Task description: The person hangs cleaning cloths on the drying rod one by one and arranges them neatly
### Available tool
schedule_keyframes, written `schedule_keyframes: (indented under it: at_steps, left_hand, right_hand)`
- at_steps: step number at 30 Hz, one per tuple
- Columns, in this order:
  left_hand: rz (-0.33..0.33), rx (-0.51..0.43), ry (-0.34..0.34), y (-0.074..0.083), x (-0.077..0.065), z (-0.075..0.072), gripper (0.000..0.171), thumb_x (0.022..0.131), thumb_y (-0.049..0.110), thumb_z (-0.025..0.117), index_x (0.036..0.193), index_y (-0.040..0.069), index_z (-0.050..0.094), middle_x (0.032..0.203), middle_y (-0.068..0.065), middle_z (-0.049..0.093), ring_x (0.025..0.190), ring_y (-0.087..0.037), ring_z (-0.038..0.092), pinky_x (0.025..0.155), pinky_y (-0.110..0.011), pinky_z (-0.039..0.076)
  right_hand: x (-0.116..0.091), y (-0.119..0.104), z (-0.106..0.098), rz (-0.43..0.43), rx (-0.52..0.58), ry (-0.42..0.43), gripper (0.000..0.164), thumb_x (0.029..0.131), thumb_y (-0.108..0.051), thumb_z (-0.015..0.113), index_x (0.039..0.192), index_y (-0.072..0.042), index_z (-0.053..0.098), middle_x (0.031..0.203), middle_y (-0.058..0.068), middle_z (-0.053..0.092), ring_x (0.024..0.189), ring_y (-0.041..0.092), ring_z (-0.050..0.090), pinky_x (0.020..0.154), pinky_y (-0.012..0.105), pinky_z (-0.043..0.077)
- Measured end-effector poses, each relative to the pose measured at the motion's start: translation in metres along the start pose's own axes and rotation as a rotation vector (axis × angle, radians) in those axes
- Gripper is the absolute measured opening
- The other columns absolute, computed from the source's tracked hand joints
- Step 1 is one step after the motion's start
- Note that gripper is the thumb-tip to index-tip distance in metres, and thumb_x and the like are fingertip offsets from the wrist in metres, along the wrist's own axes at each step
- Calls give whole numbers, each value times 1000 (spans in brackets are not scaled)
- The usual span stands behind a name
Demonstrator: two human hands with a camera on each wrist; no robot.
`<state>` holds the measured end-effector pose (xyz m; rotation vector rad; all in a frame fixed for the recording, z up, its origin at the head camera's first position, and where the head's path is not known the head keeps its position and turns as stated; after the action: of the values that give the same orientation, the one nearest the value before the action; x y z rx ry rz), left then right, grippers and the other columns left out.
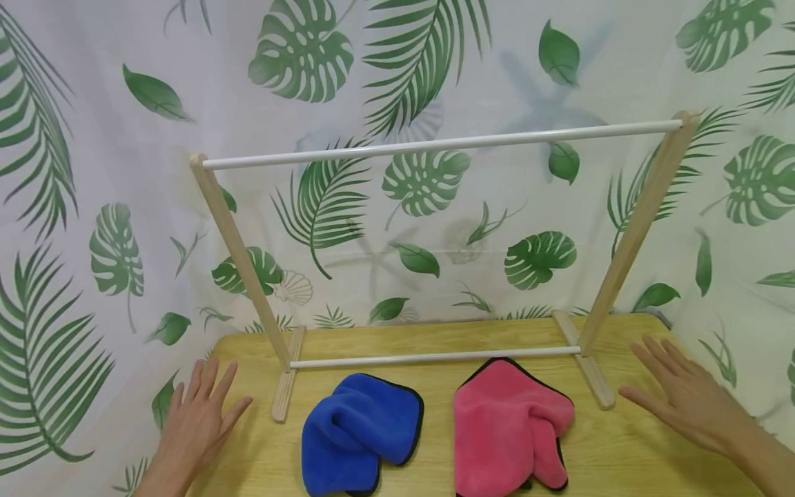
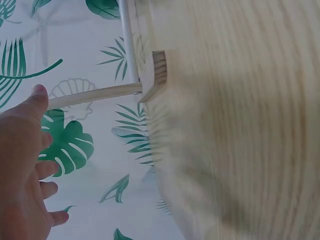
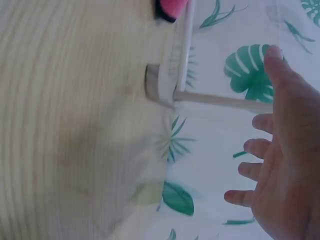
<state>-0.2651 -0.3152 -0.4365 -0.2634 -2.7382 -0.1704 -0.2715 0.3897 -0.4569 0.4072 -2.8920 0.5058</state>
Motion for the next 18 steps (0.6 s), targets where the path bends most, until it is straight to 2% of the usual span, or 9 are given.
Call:
schedule_keyframes:
  at_steps: [4,7,13,15,18]
  left_hand:
    - [68,-43,113,10,8,-13,63,100,38,68,146,-2,52,149,-34,44,140,-55,35,101,-73,34]
    - [87,-92,174,16,16,-22,61,99,33,70,144,-5,52,145,-35,48,137,-56,40,99,-72,37]
    - [121,-229,323,28,34,-42,57,93,16,77,138,-12,56,135,-35,57,129,-56,49,96,-72,41]
    - [119,-271,340,32,40,-46,57,93,12,77,139,-12,54,136,-35,56,129,-55,49,99,-71,41]
    - [83,-325,321,37,50,-48,58,96,12,73,144,-10,50,139,-34,53,130,-54,47,102,-70,39]
  right_hand:
    - [7,-16,-9,-38,30,82,72,102,-36,66,153,8,39,152,38,38,140,59,31,107,76,23]
    - [13,-27,-14,-21,23,128,67,101,-37,67,146,9,48,141,38,50,128,59,45,99,72,35]
    - [25,-46,-16,47,62,135,63,103,-41,64,139,10,55,134,36,57,118,58,54,90,71,43]
    - [29,-53,-15,53,90,128,62,103,-40,63,139,10,56,134,36,58,115,56,58,89,69,46]
    - [34,-65,-15,39,140,133,58,104,-37,62,138,10,57,131,33,61,110,52,62,87,64,51]
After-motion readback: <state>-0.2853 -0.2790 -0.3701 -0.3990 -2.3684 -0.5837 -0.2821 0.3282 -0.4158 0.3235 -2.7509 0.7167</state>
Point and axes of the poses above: each hand's wrist, its own x-axis towards the middle knuckle, its own z-axis out of the palm, y = z × x, the point moved 9 cm from there along x, towards the middle knuckle
